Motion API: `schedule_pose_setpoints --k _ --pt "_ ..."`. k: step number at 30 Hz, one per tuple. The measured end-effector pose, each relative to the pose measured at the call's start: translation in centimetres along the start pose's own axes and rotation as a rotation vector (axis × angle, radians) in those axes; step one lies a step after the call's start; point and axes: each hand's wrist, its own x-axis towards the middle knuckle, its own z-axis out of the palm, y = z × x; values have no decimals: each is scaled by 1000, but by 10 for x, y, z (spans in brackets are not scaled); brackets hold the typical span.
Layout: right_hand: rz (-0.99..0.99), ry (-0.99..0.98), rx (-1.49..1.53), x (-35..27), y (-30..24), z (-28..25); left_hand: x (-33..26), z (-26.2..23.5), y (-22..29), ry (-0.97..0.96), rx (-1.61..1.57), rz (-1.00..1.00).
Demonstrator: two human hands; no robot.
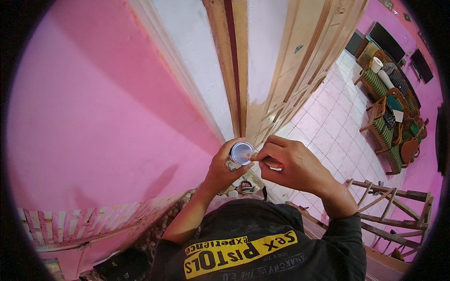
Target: The person paints a door frame using a brush and white paint from a small can. They dip the brush into the paint can and then apply the paint to the top and side edges of the door frame and the top of a wooden door.
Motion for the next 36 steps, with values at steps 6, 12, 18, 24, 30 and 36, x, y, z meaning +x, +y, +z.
schedule_pose_setpoints --k 6,12,18,24,30,36 --pt "24 12 44 3 9 12 -2 -2 -3 -3 -21 28" --pt "193 148 179 0 8 1 -2 -4 -4 -21 14 -34" --pt "442 239 582 -15 43 14 3 0 -17 24 47 51" --pt "550 378 941 -32 73 38 12 8 -21 22 28 102" --pt "551 518 1245 -43 88 55 20 17 -34 50 -44 106" --pt "458 783 1267 -32 100 67 27 18 -42 81 17 120"
